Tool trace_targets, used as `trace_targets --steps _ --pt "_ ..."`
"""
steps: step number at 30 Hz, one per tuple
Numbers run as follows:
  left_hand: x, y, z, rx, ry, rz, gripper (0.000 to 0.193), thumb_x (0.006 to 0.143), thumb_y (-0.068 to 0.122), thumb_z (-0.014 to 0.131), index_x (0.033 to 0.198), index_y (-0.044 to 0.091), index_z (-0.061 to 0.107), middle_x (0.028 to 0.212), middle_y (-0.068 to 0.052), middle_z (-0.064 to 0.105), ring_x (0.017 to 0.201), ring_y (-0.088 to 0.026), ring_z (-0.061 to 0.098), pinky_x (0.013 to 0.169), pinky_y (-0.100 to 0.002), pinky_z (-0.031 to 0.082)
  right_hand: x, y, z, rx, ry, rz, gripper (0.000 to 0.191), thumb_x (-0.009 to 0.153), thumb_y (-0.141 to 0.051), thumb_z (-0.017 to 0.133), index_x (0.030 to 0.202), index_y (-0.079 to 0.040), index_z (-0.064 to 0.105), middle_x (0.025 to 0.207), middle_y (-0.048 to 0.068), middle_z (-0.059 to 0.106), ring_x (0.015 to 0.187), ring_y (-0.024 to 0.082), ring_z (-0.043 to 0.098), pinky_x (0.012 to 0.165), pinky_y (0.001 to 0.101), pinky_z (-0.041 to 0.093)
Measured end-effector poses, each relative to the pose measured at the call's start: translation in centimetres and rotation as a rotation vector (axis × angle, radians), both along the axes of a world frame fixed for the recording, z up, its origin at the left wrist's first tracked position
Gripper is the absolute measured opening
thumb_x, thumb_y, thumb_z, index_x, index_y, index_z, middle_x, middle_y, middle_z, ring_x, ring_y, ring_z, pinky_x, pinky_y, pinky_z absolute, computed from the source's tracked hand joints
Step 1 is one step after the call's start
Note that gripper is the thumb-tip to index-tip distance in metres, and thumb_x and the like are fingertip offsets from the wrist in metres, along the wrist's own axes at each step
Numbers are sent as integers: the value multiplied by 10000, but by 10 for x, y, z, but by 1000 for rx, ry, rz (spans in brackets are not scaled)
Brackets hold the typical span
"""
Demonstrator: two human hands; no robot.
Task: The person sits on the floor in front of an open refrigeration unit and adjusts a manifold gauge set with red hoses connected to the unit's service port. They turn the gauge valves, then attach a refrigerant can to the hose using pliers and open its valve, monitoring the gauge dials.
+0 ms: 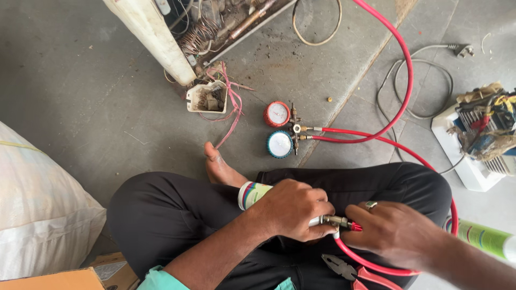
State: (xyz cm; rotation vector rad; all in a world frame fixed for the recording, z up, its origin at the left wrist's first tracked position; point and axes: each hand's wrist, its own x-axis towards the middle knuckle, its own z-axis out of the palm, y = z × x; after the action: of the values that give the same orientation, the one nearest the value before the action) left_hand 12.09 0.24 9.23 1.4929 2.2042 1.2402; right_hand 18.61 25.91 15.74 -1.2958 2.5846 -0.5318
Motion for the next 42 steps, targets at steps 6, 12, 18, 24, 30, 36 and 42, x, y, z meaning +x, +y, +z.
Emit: trace_targets --steps 6,12,18,24,30,36,42 --pt "4 0 2 -8 -78 5 308 882 451 765 890 143 762 789 -39 688 725 -272 726 647 -403 580 0 -9 1 -20 -1068 -598 239 947 -272 725 1146 -155 663 583 -8 545 441 107 541 432 323 416" --pt "7 4 -2 31 -28 -5 312 867 442 769 902 133 754 817 -41 686 745 -276 724 651 -406 576 -1 -5 5 -12 -669 -269 198 883 -225 659 1081 -212 667 801 23 570 576 178 587 475 358 461" --pt "6 4 -1 33 -62 6 304 869 443 765 906 142 764 792 -37 684 724 -274 723 640 -408 574 1 -1 2 -81 -317 -189 307 798 -109 666 1096 -153 602 837 40 653 608 193 704 542 372 572" --pt "7 2 2 -29 -101 22 297 877 439 768 873 141 768 759 -45 682 685 -276 716 615 -410 569 17 1 -24 -305 -1320 -700 109 967 -22 663 1063 -45 616 643 122 450 509 255 491 454 401 390" --pt "8 4 2 32 -63 -3 301 853 440 773 875 140 761 781 -38 687 717 -273 722 626 -403 569 8 12 -2 146 38 98 258 774 -211 728 997 -186 600 826 33 595 623 158 612 540 334 531" --pt "8 3 3 -18 -98 17 301 856 444 775 871 143 777 735 -37 680 670 -276 711 610 -403 569 15 -6 -10 -420 -1242 -761 205 906 -90 732 1057 -58 597 738 81 605 555 223 629 476 340 475" --pt "11 4 2 37 -92 -13 307 857 441 770 881 134 765 779 -39 690 699 -273 714 627 -401 573 19 8 -10 -238 -1012 -363 122 894 -113 694 1017 -120 690 850 65 622 654 188 662 542 330 511"
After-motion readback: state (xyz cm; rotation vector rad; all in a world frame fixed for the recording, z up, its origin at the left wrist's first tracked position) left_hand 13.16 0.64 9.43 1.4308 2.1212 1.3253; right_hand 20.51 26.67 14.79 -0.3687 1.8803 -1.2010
